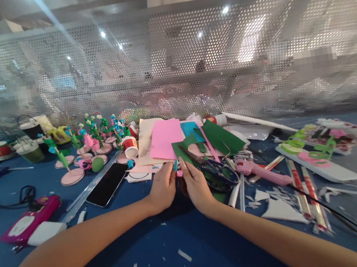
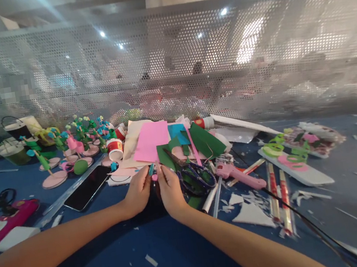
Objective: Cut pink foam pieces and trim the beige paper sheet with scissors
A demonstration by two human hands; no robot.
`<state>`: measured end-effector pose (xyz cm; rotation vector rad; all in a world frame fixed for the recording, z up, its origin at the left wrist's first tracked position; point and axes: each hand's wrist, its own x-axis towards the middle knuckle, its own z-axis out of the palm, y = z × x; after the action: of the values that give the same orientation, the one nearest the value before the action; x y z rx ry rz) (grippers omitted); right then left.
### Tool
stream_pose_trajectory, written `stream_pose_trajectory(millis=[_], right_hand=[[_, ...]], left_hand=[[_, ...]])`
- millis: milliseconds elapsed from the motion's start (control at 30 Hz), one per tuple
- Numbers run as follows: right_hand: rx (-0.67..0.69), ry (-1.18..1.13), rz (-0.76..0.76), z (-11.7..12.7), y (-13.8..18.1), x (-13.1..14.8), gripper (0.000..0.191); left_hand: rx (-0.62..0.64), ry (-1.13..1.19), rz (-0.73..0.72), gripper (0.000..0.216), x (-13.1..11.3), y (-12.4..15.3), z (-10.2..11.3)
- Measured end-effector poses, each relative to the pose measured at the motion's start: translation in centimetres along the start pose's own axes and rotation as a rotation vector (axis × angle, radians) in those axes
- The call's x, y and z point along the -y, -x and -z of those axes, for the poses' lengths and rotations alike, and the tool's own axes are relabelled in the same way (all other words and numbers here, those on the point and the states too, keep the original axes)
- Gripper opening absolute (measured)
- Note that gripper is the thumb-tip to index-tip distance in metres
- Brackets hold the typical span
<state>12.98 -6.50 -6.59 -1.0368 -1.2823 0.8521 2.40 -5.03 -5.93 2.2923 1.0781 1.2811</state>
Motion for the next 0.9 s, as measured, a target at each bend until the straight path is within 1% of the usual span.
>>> stream_pose_trajectory(millis=[133,267,333,467,700,900], right_hand=[[-0.055,0.019,0.053,-0.27,0.25,-0.11,0.031],[-0.084,0.037,0.041,-0.49,0.35,-0.43,0.032],[-0.077,0.062,0.037,-0.47,0.4,-0.54,0.031],[-0.008,0.097,0.077,-0.17,0.36,-0.46,0.03],[-0.057,0.222,0.163,-0.08,-0.09,-0.23,0.03],[-0.015,0.2,0.167,-0.21,0.17,-0.4,0.029]], left_hand=[[0.037,0.036,0.041,0.014,-0.1,0.2,-0.08],[0.049,0.061,0.095,0.018,-0.16,0.53,-0.33],[0.064,0.091,0.117,0.022,-0.22,0.65,-0.37],[0.092,0.185,0.14,0.023,-0.42,0.59,-0.27],[0.017,0.39,0.204,0.025,-0.41,-0.04,-0.44],[-0.019,0.34,0.277,0.023,-0.46,-0.25,-0.29]])
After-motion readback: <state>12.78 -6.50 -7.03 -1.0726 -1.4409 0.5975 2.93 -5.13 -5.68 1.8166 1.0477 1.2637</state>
